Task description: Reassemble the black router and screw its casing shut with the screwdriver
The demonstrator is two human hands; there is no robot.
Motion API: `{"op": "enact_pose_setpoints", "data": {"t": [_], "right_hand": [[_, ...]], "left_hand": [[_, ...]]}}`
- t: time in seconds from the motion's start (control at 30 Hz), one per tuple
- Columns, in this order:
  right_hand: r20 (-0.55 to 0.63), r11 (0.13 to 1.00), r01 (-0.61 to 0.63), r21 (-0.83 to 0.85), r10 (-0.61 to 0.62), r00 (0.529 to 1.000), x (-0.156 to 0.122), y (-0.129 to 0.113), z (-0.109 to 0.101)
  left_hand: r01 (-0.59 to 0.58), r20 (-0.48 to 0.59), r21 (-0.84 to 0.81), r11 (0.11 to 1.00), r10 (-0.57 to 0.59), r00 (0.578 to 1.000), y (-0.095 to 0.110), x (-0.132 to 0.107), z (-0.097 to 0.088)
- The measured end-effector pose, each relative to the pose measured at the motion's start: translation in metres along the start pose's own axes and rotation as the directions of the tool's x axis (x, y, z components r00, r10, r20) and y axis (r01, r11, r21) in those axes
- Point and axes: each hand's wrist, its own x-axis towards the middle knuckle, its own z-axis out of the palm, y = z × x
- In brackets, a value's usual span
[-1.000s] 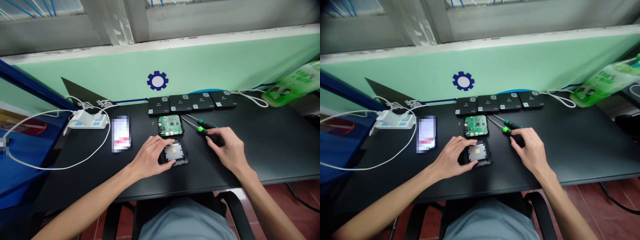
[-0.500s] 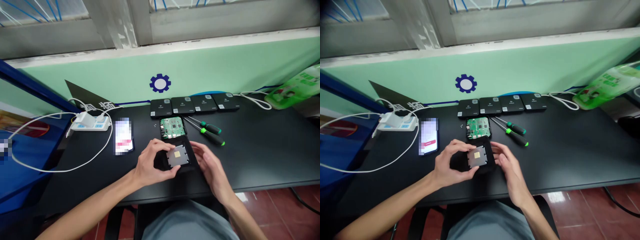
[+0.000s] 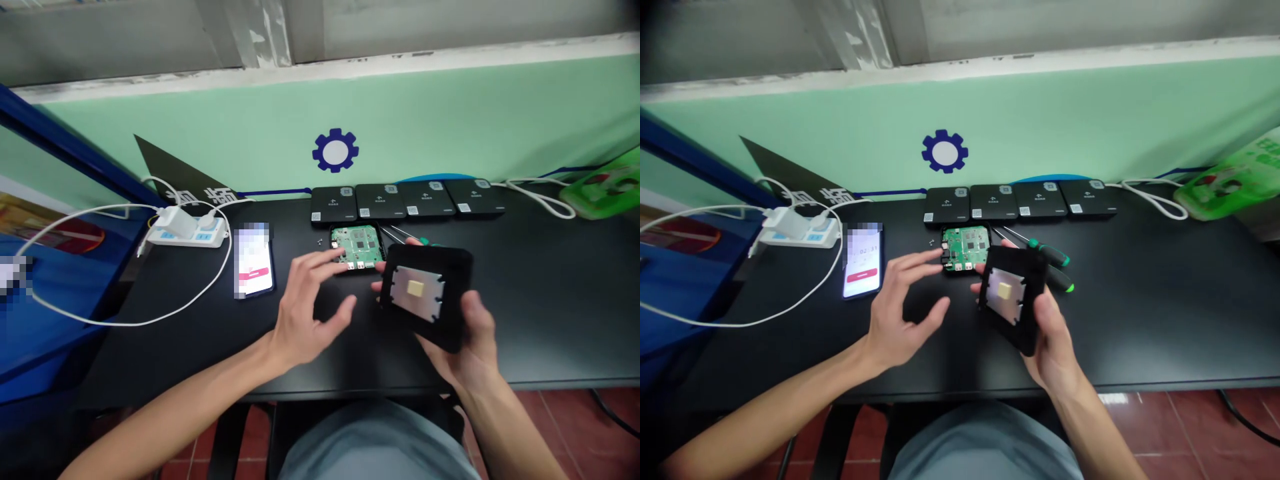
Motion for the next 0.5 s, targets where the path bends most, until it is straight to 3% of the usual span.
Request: {"op": "enact_pose_setpoints", "data": {"t": [0.1,0.17,0.3,0.5], "right_hand": [[-0.058,0.993,0.103,-0.066,-0.107,0.993,0.004,-0.009,-0.004],[-0.046,0.992,0.111,-0.067,-0.114,0.992,0.007,-0.015,-0.007],[0.048,0.994,-0.081,-0.075,0.085,0.995,0.027,-0.027,-0.017],[0.131,0.986,-0.125,-0.107,0.138,0.982,0.074,-0.048,-0.025]], "left_hand": [[0.025,0.023,0.155,0.988,-0.029,0.999,-0.013,0.003,0.003],[0.041,0.073,0.208,0.977,-0.057,0.996,-0.02,0.002,0.006],[0.023,0.188,0.22,0.975,-0.065,0.98,-0.026,-0.001,0.011],[0.014,0.275,0.125,0.992,-0.048,0.96,-0.025,-0.002,0.008]]}}
